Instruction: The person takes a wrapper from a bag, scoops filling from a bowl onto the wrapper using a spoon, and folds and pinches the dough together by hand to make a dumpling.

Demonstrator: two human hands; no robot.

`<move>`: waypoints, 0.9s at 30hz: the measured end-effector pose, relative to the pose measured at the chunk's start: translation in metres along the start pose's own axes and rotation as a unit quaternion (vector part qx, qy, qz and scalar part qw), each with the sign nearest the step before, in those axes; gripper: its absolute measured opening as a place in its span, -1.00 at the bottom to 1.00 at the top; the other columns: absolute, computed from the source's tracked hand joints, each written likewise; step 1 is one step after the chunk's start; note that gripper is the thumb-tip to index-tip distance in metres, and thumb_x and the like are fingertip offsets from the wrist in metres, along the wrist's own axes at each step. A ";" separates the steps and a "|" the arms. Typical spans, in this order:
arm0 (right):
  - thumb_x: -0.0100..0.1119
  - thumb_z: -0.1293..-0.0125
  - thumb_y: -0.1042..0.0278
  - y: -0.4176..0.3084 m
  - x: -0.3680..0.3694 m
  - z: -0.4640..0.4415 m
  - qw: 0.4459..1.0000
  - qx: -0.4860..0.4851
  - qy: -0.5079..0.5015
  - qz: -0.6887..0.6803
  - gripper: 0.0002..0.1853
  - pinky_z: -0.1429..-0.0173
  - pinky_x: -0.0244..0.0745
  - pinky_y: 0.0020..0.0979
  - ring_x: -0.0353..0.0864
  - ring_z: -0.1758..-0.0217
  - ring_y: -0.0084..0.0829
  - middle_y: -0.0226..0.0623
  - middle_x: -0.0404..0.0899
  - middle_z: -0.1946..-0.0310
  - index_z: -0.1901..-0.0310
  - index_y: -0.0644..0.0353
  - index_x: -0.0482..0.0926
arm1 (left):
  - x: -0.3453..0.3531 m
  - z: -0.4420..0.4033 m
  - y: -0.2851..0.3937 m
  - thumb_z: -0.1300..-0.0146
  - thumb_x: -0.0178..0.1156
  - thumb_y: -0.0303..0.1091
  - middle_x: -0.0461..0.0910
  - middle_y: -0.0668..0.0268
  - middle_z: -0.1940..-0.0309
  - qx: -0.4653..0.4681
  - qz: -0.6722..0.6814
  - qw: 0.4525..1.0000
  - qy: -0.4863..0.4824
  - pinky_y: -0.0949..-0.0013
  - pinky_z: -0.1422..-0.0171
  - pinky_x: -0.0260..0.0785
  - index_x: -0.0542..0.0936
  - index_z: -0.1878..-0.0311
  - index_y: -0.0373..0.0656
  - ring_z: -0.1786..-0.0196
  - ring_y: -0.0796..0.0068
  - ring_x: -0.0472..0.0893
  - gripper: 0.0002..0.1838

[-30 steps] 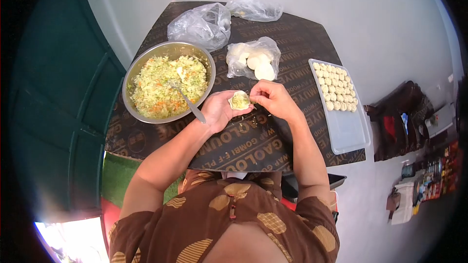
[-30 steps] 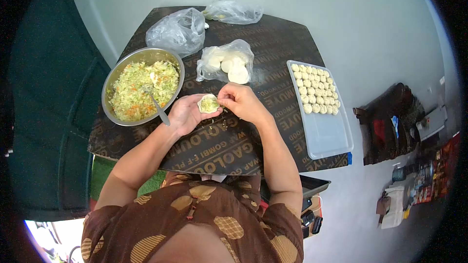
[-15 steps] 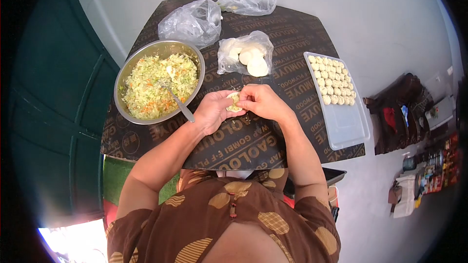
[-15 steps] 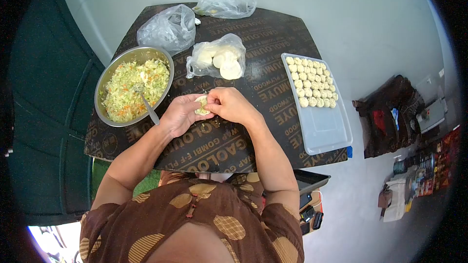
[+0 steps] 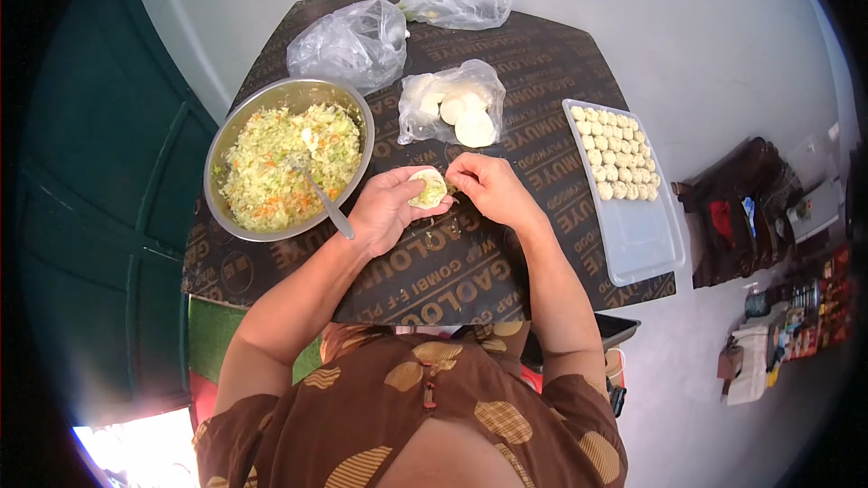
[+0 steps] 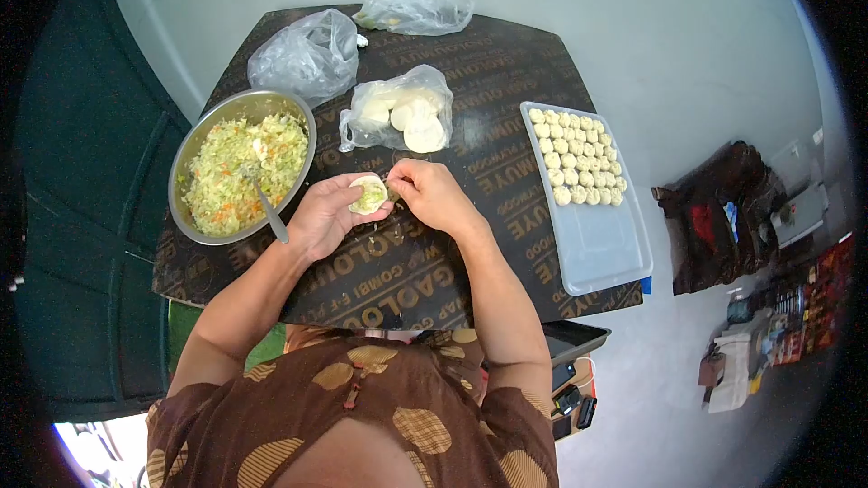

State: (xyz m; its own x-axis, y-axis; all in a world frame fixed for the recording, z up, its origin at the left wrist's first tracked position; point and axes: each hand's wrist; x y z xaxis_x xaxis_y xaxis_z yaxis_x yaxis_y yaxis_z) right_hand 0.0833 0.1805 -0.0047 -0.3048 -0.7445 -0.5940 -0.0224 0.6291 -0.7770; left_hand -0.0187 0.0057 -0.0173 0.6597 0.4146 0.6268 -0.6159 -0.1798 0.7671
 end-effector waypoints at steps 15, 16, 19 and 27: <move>0.19 -0.28 0.55 0.004 0.010 -0.001 0.981 0.051 -0.047 -0.182 -0.92 0.18 0.44 -0.50 0.50 0.31 -0.64 -0.41 0.62 0.40 0.21 0.34 0.59 | -0.009 -0.004 -0.003 -0.36 0.13 -0.42 0.58 0.08 0.04 0.021 0.016 1.000 -0.013 0.25 -0.07 0.59 0.41 -0.15 -0.40 0.07 0.26 0.66 -0.64; 0.20 -0.28 0.54 0.004 0.011 -0.001 0.978 0.055 -0.046 -0.197 -0.92 0.18 0.44 -0.51 0.50 0.31 -0.65 -0.43 0.61 0.40 0.22 0.33 0.59 | -0.009 -0.004 -0.003 -0.36 0.13 -0.42 0.58 0.08 0.04 0.021 0.017 1.000 -0.013 0.25 -0.07 0.59 0.41 -0.15 -0.40 0.07 0.26 0.66 -0.64; 0.21 -0.27 0.55 0.001 0.012 -0.001 0.975 0.060 -0.041 -0.208 -0.92 0.19 0.44 -0.53 0.49 0.31 -0.66 -0.45 0.60 0.40 0.22 0.33 0.59 | -0.008 -0.003 -0.001 -0.35 0.14 -0.41 0.58 0.08 0.07 0.022 0.002 1.000 -0.014 0.25 -0.03 0.60 0.40 -0.13 -0.38 0.11 0.27 0.66 -0.64; 0.26 -0.22 0.55 0.001 0.016 0.000 0.983 0.059 -0.026 -0.171 -0.93 0.28 0.42 -0.50 0.45 0.38 -0.67 -0.44 0.58 0.46 0.28 0.33 0.57 | -0.006 -0.002 -0.001 -0.37 0.11 -0.42 0.58 0.10 0.14 0.009 -0.059 0.998 0.004 0.29 0.09 0.59 0.39 -0.08 -0.36 0.18 0.29 0.66 -0.70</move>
Point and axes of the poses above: each hand's wrist, its own z-axis away from the middle knuckle, its own x-axis out of the palm, y = z × x
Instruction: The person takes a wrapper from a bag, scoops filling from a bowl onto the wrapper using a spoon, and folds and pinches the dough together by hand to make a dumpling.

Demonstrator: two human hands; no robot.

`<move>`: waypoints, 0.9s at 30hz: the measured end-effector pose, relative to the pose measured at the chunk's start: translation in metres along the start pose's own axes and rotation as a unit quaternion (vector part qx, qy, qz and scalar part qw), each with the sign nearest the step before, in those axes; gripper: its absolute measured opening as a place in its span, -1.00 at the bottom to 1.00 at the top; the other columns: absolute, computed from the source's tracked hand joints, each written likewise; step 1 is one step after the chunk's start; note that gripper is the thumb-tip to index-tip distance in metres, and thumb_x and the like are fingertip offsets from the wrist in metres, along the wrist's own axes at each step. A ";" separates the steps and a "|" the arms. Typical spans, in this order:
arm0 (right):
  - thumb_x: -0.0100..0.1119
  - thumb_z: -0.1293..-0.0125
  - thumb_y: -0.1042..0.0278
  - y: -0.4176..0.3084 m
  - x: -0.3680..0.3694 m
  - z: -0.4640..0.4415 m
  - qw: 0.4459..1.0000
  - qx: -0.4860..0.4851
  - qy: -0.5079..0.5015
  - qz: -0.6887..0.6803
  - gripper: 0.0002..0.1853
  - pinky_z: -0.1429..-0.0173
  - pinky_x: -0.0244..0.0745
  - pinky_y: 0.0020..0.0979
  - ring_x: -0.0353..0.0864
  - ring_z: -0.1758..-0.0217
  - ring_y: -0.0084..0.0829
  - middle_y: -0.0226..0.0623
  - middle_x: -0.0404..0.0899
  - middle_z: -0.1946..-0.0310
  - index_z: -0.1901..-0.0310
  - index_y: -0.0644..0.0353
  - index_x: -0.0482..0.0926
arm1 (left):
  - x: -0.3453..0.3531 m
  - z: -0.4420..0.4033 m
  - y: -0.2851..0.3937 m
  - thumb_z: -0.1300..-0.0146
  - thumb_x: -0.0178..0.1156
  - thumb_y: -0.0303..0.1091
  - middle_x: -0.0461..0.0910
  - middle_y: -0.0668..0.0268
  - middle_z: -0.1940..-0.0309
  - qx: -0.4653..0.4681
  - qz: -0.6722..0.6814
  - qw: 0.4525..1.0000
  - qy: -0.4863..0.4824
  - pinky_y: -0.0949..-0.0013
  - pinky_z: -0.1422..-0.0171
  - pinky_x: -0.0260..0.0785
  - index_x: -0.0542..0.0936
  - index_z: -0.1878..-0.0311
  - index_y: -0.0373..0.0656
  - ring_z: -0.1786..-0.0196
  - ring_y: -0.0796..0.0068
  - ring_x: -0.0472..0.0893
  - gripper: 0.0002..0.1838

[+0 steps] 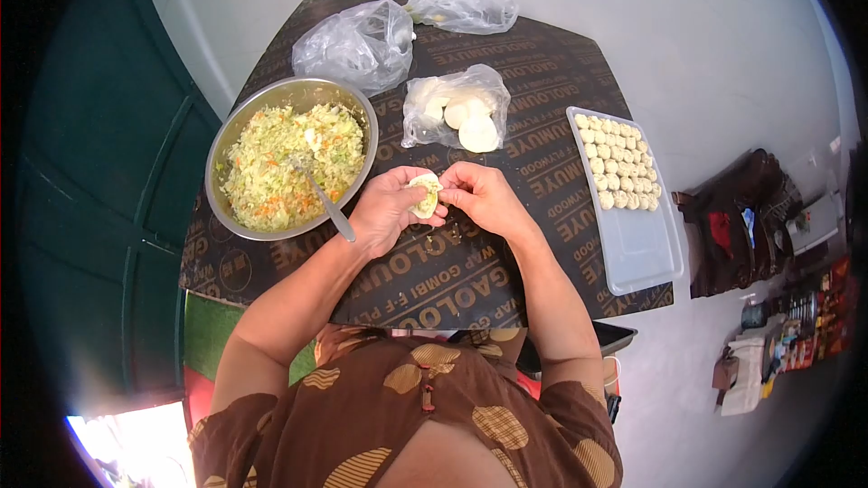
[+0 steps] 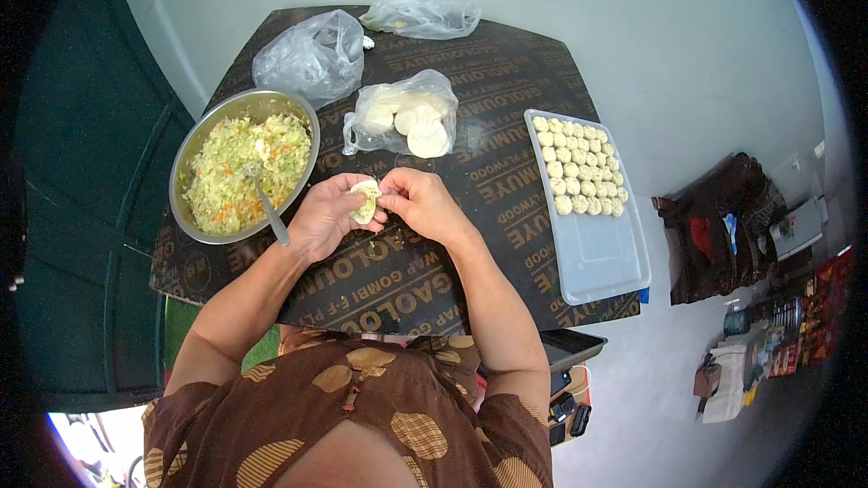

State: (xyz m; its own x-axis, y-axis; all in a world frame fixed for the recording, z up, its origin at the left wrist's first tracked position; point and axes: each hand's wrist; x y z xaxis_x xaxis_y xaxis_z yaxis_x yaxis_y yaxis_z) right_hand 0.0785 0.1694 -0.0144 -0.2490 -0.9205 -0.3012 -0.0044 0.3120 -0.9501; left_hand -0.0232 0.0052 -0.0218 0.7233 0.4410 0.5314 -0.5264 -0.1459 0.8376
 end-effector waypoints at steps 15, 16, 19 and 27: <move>0.20 -0.17 0.54 -0.005 0.001 0.002 0.987 -0.085 -0.014 0.134 -0.92 0.26 0.45 -0.33 0.57 0.39 -0.24 -0.13 0.56 0.42 0.33 0.34 0.53 | 0.003 -0.001 -0.001 -0.29 0.18 -0.50 0.57 0.17 0.24 -0.026 -0.037 0.998 0.049 0.44 0.39 0.54 0.43 0.03 -0.34 0.34 0.41 0.64 -0.76; 0.20 -0.17 0.54 -0.004 0.001 0.002 0.986 -0.091 -0.014 0.137 -0.92 0.26 0.45 -0.33 0.57 0.39 -0.25 -0.12 0.56 0.42 0.33 0.35 0.53 | 0.004 0.000 -0.001 -0.29 0.18 -0.50 0.57 0.17 0.24 -0.026 -0.037 0.998 0.049 0.44 0.39 0.54 0.43 0.03 -0.34 0.34 0.41 0.64 -0.76; 0.20 -0.17 0.53 -0.003 0.000 0.002 0.987 -0.091 -0.015 0.133 -0.92 0.26 0.46 -0.33 0.57 0.40 -0.28 -0.12 0.57 0.43 0.32 0.35 0.53 | 0.005 0.001 0.000 -0.27 0.20 -0.51 0.57 0.18 0.25 -0.023 -0.042 0.998 0.032 0.44 0.40 0.52 0.43 0.02 -0.34 0.35 0.43 0.63 -0.75; 0.22 -0.20 0.47 -0.004 0.001 0.001 0.990 -0.061 -0.012 0.124 -0.88 0.28 0.45 -0.34 0.57 0.43 -0.31 -0.12 0.61 0.44 0.32 0.35 0.56 | 0.001 -0.001 -0.002 -0.28 0.18 -0.54 0.57 0.17 0.26 -0.026 -0.061 0.996 0.051 0.43 0.39 0.51 0.42 0.00 -0.37 0.37 0.43 0.62 -0.74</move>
Point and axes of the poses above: each hand's wrist, its own z-axis away from the middle knuckle, its own x-axis out of the palm, y = z × x
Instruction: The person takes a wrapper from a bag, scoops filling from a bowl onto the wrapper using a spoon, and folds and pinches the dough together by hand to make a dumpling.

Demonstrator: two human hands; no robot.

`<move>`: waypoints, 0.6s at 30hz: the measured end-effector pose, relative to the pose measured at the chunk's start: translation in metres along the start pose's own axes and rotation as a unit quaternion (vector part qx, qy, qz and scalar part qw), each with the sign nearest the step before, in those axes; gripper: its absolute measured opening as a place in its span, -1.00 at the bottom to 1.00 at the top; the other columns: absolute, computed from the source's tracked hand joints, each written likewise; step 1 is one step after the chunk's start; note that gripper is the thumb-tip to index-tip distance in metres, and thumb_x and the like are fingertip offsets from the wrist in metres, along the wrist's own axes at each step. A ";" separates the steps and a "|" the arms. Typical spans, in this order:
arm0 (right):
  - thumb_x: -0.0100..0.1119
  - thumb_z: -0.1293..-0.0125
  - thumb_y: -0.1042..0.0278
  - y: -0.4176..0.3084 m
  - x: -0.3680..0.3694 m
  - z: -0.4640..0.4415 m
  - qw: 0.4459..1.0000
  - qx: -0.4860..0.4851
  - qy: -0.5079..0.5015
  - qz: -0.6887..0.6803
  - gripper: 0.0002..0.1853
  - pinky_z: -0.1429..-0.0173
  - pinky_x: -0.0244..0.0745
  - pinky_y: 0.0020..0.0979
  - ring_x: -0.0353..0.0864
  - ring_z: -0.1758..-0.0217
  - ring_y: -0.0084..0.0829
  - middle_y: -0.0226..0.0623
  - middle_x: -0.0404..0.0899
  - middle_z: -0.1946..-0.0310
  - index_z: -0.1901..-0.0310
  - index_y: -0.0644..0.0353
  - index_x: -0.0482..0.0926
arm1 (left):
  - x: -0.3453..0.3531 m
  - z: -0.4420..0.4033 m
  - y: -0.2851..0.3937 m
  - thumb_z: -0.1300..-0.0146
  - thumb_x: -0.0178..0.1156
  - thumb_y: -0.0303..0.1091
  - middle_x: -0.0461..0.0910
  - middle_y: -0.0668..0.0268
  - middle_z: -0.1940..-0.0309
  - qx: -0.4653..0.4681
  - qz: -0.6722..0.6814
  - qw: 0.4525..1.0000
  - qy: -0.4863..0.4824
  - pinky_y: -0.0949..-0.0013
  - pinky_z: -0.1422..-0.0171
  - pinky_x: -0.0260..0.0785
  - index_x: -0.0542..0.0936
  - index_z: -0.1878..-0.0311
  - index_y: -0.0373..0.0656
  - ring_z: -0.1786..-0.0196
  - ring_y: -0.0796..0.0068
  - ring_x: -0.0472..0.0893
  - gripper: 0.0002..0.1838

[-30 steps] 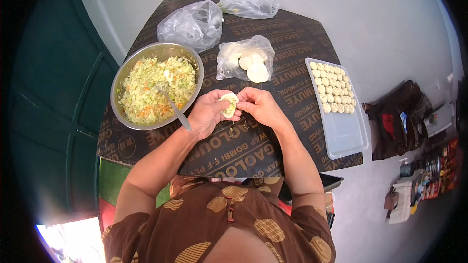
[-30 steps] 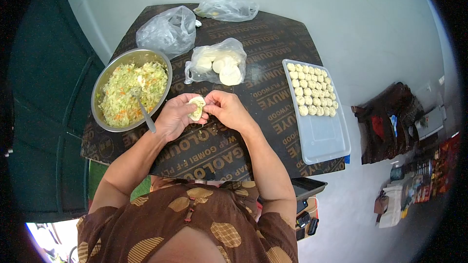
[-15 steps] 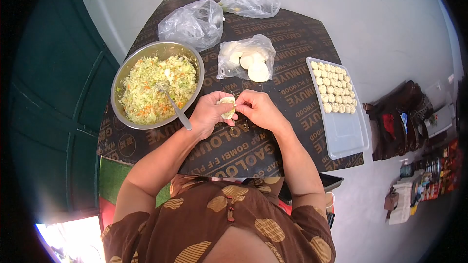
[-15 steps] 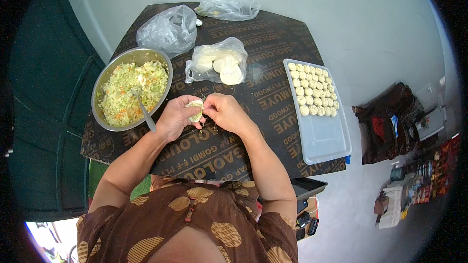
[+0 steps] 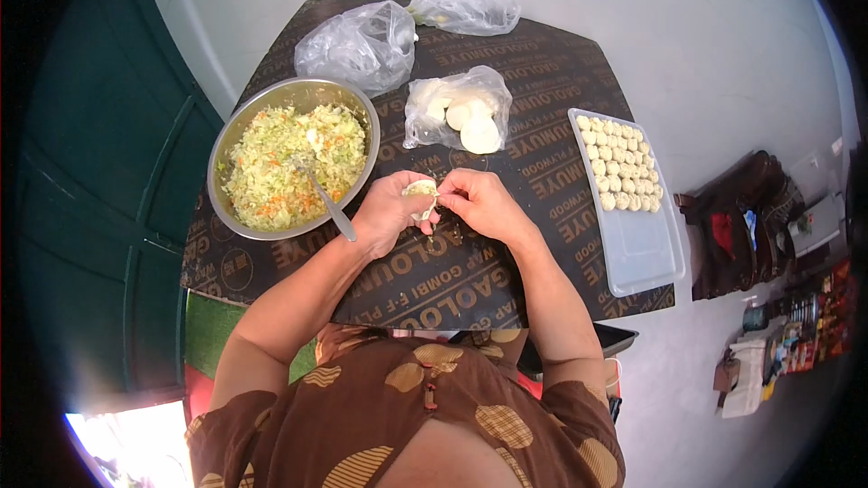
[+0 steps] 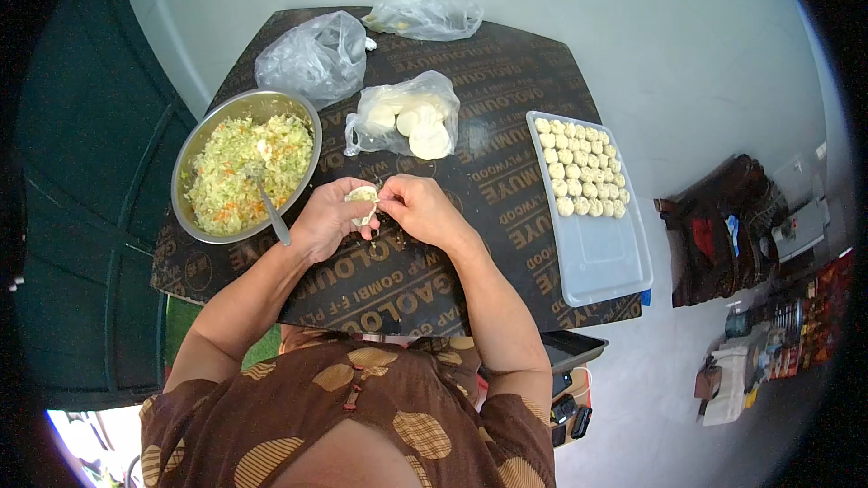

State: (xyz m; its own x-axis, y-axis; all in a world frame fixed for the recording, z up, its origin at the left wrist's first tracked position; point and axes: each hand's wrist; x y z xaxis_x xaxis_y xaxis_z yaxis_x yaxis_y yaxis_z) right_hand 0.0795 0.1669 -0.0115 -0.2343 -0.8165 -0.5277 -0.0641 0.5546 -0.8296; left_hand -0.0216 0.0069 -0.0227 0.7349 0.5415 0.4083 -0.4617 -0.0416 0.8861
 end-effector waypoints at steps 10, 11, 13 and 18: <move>0.21 -0.19 0.46 -0.003 0.001 0.001 0.999 -0.026 -0.001 0.040 -0.90 0.28 0.45 -0.28 0.60 0.40 -0.19 -0.11 0.58 0.44 0.37 0.32 0.55 | -0.001 -0.002 -0.003 -0.30 0.14 -0.52 0.57 0.18 0.28 0.003 0.005 1.000 0.011 0.44 0.45 0.47 0.43 0.02 -0.35 0.42 0.43 0.61 -0.78; 0.20 -0.18 0.47 -0.003 0.001 0.001 0.998 -0.036 0.002 0.059 -0.91 0.28 0.46 -0.27 0.59 0.40 -0.15 -0.12 0.57 0.44 0.39 0.31 0.54 | -0.001 -0.003 -0.005 -0.30 0.14 -0.53 0.58 0.18 0.30 0.017 -0.019 0.999 0.019 0.45 0.48 0.47 0.44 0.04 -0.35 0.44 0.45 0.61 -0.80; 0.21 -0.17 0.49 -0.004 0.002 0.001 0.996 -0.047 0.000 0.082 -0.92 0.29 0.45 -0.29 0.58 0.40 -0.19 -0.14 0.56 0.45 0.39 0.30 0.53 | -0.001 -0.003 -0.006 -0.29 0.14 -0.53 0.58 0.19 0.32 0.031 -0.043 0.998 0.027 0.46 0.50 0.46 0.46 0.07 -0.35 0.46 0.46 0.61 -0.82; 0.15 -0.14 0.49 -0.009 0.004 0.002 0.985 -0.107 0.008 0.132 -0.93 0.28 0.44 -0.20 0.56 0.38 -0.07 -0.15 0.53 0.44 0.44 0.25 0.48 | 0.002 -0.001 -0.008 -0.29 0.15 -0.52 0.60 0.24 0.36 0.066 -0.143 0.986 0.052 0.52 0.55 0.43 0.51 0.16 -0.34 0.47 0.54 0.61 -0.89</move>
Point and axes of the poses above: each hand's wrist, its own z-axis away from the middle knuckle, its own x-axis out of the palm, y = z × x
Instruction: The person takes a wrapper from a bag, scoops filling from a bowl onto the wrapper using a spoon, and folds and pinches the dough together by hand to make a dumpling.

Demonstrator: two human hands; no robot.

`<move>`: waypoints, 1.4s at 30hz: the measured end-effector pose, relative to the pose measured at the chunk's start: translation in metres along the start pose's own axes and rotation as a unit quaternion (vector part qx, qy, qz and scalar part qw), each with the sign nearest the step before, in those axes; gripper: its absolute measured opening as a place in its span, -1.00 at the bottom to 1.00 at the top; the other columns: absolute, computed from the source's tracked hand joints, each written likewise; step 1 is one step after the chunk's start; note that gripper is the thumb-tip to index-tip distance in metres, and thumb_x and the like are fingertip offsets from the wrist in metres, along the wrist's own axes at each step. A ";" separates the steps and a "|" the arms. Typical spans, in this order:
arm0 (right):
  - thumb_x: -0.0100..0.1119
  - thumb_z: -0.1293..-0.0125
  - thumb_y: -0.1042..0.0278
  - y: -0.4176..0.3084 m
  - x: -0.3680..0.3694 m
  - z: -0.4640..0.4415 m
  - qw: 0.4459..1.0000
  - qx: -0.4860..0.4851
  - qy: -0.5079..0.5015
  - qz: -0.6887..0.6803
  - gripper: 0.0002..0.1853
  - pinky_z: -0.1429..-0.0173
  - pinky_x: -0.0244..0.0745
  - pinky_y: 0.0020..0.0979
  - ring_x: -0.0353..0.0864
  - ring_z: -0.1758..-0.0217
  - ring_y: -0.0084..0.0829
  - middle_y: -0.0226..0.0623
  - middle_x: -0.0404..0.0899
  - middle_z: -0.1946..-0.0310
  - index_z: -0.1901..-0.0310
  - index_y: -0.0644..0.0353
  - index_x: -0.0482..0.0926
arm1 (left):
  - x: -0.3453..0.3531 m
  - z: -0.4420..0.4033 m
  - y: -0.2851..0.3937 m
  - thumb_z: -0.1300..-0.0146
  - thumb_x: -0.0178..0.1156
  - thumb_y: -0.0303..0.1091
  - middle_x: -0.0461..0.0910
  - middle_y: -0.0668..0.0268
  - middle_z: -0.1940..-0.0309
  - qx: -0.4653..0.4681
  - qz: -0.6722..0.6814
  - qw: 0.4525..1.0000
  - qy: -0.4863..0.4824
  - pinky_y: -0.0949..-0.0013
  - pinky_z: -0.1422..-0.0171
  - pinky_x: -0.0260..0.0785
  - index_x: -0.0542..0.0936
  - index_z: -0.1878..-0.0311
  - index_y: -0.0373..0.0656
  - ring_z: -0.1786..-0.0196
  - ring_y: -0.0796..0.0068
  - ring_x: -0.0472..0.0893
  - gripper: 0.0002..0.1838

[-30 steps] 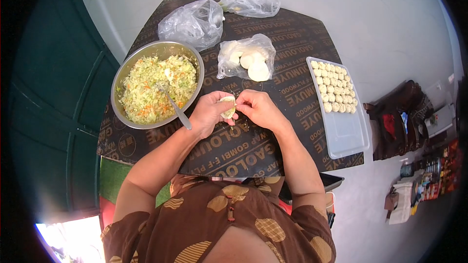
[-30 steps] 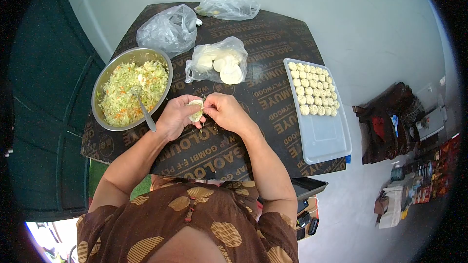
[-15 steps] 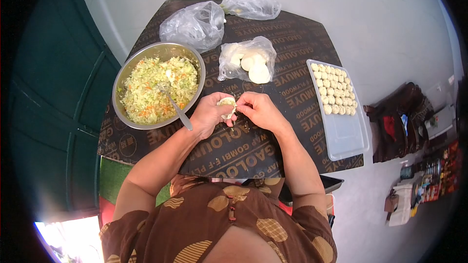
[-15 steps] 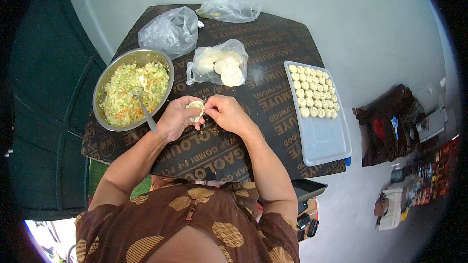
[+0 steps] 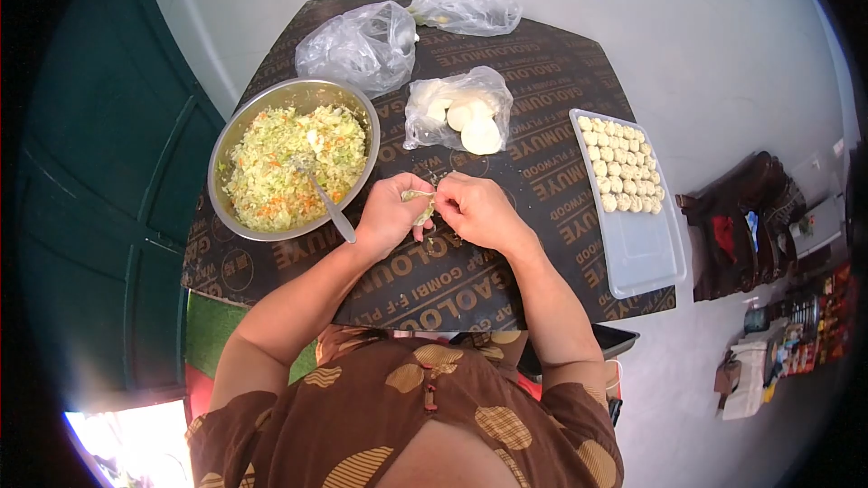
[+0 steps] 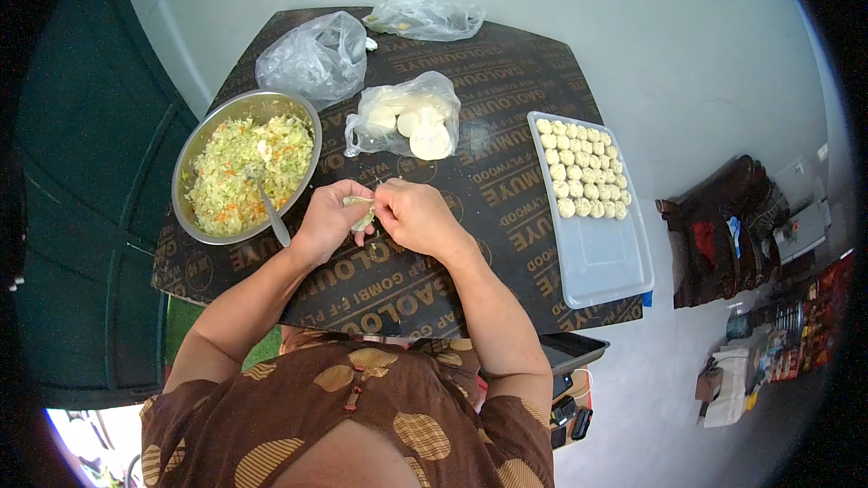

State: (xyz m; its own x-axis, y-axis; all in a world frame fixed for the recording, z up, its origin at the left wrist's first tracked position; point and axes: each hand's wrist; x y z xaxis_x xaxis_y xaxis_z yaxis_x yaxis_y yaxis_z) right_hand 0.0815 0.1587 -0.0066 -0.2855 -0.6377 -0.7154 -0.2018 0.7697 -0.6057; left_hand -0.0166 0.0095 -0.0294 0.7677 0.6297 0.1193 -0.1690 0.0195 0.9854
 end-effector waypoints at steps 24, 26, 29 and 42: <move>0.19 -0.21 0.46 -0.001 -0.004 0.001 0.998 0.044 -0.003 -0.040 -0.90 0.30 0.44 -0.19 0.58 0.37 -0.03 -0.07 0.55 0.45 0.37 0.27 0.48 | -0.004 -0.001 0.008 -0.35 0.09 -0.49 0.58 0.21 0.35 -0.032 0.101 0.994 -0.029 0.48 0.52 0.43 0.46 0.13 -0.36 0.45 0.46 0.61 -0.87; 0.17 -0.17 0.52 0.000 -0.003 0.001 1.000 -0.017 0.010 0.023 -0.92 0.32 0.44 -0.26 0.57 0.40 -0.11 -0.15 0.53 0.48 0.40 0.25 0.46 | -0.003 0.000 0.008 -0.35 0.10 -0.48 0.58 0.21 0.35 -0.024 0.072 0.997 -0.031 0.49 0.52 0.43 0.47 0.16 -0.36 0.45 0.47 0.62 -0.88; 0.18 -0.16 0.51 -0.005 -0.003 0.000 0.995 -0.076 0.017 0.061 -0.91 0.32 0.45 -0.22 0.57 0.38 -0.08 -0.17 0.52 0.48 0.41 0.23 0.45 | -0.004 0.000 0.002 -0.35 0.11 -0.48 0.58 0.21 0.40 -0.003 0.041 0.998 -0.039 0.50 0.56 0.41 0.49 0.21 -0.36 0.48 0.48 0.61 -0.89; 0.25 -0.17 0.47 0.003 -0.003 0.001 0.995 0.045 -0.011 -0.086 -0.87 0.24 0.48 -0.19 0.61 0.29 -0.07 -0.13 0.58 0.38 0.31 0.25 0.49 | -0.005 0.002 0.012 -0.36 0.07 -0.49 0.60 0.15 0.28 -0.011 0.024 0.998 -0.055 0.46 0.48 0.48 0.43 0.03 -0.40 0.42 0.44 0.63 -0.80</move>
State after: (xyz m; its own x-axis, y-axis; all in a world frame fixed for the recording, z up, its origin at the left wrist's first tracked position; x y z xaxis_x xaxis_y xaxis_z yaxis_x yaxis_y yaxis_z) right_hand 0.0830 0.1629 -0.0066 -0.2334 -0.7606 -0.6058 -0.1613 0.6446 -0.7473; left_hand -0.0214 0.0049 -0.0180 0.8213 0.5415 0.1795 -0.2190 0.0088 0.9757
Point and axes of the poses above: each hand's wrist, its own z-axis away from the middle knuckle, its own x-axis out of the palm, y = z × x
